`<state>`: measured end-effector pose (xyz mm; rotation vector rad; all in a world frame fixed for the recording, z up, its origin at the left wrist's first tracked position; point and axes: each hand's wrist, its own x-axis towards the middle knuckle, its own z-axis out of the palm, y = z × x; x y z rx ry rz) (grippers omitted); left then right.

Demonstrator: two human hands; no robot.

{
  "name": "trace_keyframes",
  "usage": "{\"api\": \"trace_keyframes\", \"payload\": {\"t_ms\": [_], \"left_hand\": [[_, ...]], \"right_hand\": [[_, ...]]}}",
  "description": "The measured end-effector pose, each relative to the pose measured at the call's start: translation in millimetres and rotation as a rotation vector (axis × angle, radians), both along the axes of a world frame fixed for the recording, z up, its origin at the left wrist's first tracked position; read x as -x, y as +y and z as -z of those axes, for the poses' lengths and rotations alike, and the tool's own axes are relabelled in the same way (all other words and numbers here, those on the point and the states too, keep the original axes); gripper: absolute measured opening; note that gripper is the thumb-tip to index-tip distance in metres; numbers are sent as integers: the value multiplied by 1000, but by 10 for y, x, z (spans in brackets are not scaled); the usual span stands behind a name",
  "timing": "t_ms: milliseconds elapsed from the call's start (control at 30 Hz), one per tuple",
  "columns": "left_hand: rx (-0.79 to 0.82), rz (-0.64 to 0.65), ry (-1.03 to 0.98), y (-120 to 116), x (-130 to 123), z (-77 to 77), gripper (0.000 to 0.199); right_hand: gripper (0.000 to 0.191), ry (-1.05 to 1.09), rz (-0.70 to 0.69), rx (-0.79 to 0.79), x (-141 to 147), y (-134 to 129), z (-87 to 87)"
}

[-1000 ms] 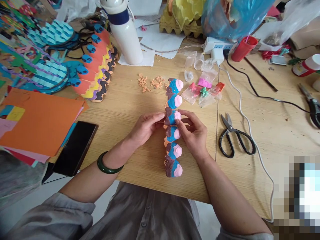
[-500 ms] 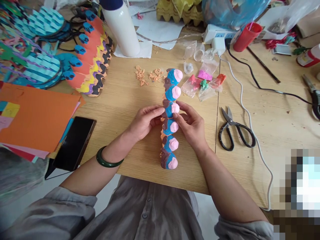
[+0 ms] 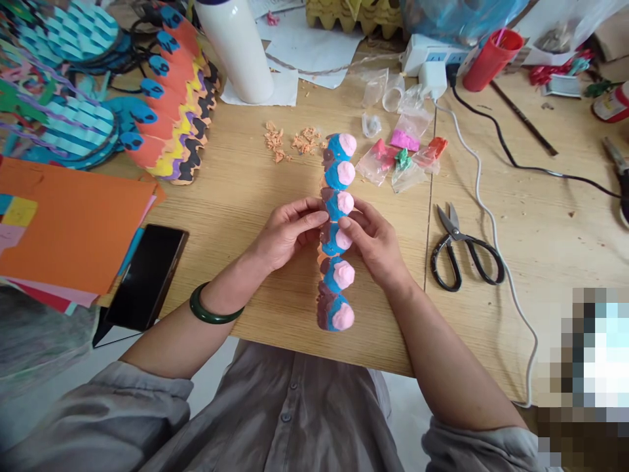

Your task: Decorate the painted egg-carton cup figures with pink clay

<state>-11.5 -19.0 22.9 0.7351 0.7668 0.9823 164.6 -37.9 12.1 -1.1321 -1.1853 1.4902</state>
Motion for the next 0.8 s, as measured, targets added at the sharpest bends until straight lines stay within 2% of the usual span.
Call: {"api": "trace_keyframes", "payload": {"t_ms": [167,267,400,567,667,800], "left_hand": [[37,13,10,-4,12,-13,40],[24,69,53,1,24,-16,43],[-43,142,90,-2,33,1,45],[-67,135,127,-2,54,-4,54],[-53,162,106,15,75,-13,49],[-18,166,67,38,87,9,43]], "right_hand": [[54,-21,107,-49,-6,24,31],[53,-55,160,-94,-25,43,56],[55,-114,139,-164,-31,45,63],[60,-76,91,-129,-26,40,36],[65,-68,76,-121,-17,45,31],[67,-125,133,-171,17,30,30]]}}
